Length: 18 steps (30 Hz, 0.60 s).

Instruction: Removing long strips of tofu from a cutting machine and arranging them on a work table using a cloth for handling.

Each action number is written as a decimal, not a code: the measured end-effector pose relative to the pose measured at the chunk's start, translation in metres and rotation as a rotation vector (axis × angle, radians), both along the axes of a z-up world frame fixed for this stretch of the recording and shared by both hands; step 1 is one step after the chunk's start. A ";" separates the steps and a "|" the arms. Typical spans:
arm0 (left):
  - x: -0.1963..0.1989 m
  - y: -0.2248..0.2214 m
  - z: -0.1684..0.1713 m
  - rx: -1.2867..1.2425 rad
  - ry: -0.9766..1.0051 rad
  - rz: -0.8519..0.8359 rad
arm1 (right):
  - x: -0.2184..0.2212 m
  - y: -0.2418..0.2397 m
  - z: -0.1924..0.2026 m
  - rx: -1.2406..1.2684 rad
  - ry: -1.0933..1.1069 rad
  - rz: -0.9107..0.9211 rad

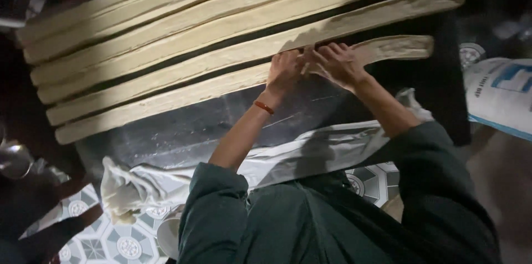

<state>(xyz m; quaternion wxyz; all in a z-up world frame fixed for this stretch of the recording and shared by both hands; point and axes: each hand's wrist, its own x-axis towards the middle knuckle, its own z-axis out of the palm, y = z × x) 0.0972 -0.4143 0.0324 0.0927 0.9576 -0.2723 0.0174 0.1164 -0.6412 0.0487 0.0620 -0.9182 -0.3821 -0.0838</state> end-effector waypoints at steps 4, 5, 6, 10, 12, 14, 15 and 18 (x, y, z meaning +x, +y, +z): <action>0.019 -0.046 -0.063 -0.017 -0.158 -0.009 | 0.004 -0.040 0.033 0.022 0.011 -0.062; 0.024 -0.058 -0.085 0.057 -0.078 -0.015 | 0.005 -0.053 0.041 -0.066 -0.008 -0.099; 0.025 -0.072 -0.059 0.055 -0.081 -0.025 | 0.006 -0.066 0.028 -0.068 -0.009 -0.109; 0.030 -0.121 -0.027 -0.204 -0.335 -0.049 | 0.010 -0.108 0.028 -0.009 -0.175 -0.091; 0.034 -0.141 -0.014 -0.201 -0.355 -0.068 | 0.010 -0.127 0.051 -0.021 -0.218 -0.118; 0.038 -0.161 0.028 -0.205 -0.156 -0.148 | 0.010 -0.152 0.074 -0.049 -0.232 -0.184; 0.040 -0.171 0.011 -0.205 -0.156 -0.151 | 0.010 -0.167 0.059 -0.050 -0.233 -0.188; 0.047 -0.205 -0.029 -0.159 -0.106 -0.166 | 0.012 -0.214 0.021 -0.063 0.022 -0.193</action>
